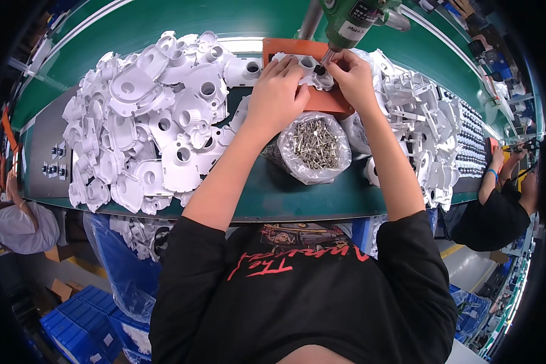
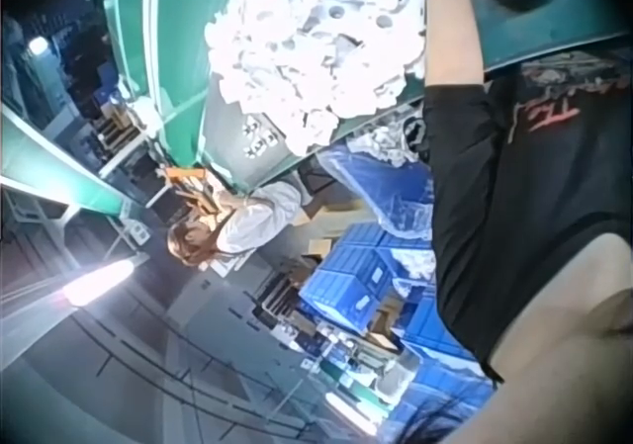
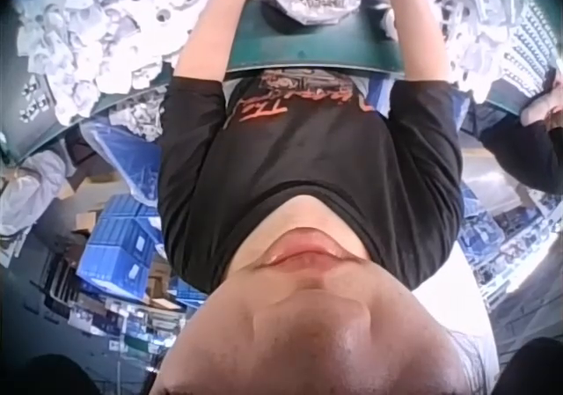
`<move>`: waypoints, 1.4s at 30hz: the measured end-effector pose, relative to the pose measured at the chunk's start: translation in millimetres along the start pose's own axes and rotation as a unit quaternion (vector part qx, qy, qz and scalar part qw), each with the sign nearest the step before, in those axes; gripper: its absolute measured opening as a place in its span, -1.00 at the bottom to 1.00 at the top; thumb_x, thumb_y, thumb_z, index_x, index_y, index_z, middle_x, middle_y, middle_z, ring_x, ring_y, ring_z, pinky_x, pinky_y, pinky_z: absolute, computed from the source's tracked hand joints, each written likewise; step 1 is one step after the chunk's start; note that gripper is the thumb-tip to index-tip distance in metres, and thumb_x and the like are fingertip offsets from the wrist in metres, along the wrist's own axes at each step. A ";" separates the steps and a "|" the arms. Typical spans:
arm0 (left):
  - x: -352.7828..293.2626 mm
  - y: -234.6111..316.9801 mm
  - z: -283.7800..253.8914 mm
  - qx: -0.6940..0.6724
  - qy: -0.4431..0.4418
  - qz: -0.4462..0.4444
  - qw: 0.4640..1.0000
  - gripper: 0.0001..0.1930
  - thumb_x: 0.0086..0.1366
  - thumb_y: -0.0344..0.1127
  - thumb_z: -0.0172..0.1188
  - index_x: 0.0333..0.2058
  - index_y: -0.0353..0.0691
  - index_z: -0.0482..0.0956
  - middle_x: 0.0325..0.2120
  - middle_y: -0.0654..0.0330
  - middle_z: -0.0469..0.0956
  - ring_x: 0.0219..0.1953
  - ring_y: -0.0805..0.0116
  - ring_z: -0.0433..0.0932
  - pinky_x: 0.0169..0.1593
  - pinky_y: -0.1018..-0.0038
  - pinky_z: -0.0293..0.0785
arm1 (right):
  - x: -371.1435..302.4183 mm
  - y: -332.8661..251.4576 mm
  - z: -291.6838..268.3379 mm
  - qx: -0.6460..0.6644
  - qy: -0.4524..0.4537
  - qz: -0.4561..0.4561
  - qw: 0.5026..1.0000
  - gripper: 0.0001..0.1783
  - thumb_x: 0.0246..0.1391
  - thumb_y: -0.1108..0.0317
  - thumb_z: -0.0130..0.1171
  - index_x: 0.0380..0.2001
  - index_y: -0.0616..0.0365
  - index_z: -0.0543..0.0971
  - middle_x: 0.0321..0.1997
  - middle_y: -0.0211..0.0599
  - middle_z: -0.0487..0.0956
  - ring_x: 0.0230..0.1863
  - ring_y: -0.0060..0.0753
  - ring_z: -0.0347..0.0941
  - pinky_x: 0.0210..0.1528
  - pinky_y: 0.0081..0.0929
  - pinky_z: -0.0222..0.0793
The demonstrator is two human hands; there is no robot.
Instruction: Manually inserting metal studs into plastic parts and using a hand press to secure them.
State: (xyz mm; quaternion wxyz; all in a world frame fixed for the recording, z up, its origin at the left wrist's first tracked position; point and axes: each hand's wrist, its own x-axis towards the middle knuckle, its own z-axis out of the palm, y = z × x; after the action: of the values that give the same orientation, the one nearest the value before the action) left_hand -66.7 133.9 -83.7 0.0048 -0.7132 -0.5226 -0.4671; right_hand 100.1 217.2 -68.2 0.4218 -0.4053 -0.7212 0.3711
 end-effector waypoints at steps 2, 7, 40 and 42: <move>0.2 0.0 -0.4 0.000 -0.002 -0.002 1.000 -0.81 0.03 -0.37 0.13 -0.38 -0.35 0.47 -0.16 -0.13 0.53 -0.02 -0.02 0.48 0.14 0.18 0.31 | -0.2 -2.3 -0.1 -0.010 -0.004 -0.007 1.000 -0.88 -0.01 0.44 0.21 -0.46 0.25 0.50 -0.52 -0.52 0.49 -0.47 -0.75 0.33 -0.42 -0.71 0.23; -0.1 -0.5 -0.5 0.000 -0.002 0.004 1.000 -0.81 0.03 -0.37 0.13 -0.38 -0.35 0.46 -0.16 -0.14 0.52 -0.02 -0.03 0.47 0.14 0.18 0.31 | 0.3 -2.6 0.8 -0.013 -0.006 -0.028 0.999 -0.88 -0.02 0.43 0.22 -0.47 0.25 0.50 -0.54 -0.53 0.48 -0.48 -0.75 0.32 -0.43 -0.71 0.22; -2.0 0.1 0.3 0.002 0.007 0.006 1.000 -0.80 0.05 -0.37 0.12 -0.34 -0.36 0.50 -0.14 -0.15 0.52 0.01 -0.03 0.46 0.16 0.19 0.29 | -41.7 -8.5 -14.0 -0.174 0.007 -0.184 0.967 -0.77 0.05 0.54 0.03 -0.23 0.21 0.60 0.04 -0.15 0.49 0.07 -0.24 0.36 0.12 -0.44 0.22; -1.2 2.6 -0.3 -0.003 0.005 0.000 1.000 -0.80 0.06 -0.37 0.11 -0.34 -0.36 0.50 -0.14 -0.14 0.52 0.02 -0.03 0.45 0.16 0.19 0.29 | -28.6 0.5 -35.9 -0.116 0.095 -0.143 0.978 -0.75 0.11 0.52 -0.05 -0.19 0.21 0.57 -0.03 -0.20 0.55 -0.04 -0.41 0.45 0.04 -0.51 0.30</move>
State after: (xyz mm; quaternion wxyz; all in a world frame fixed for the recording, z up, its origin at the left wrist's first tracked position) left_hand -64.9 131.6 -83.0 0.0055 -0.7113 -0.5211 -0.4717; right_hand 142.0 198.7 -64.2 0.4874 -0.3773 -0.7666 0.1802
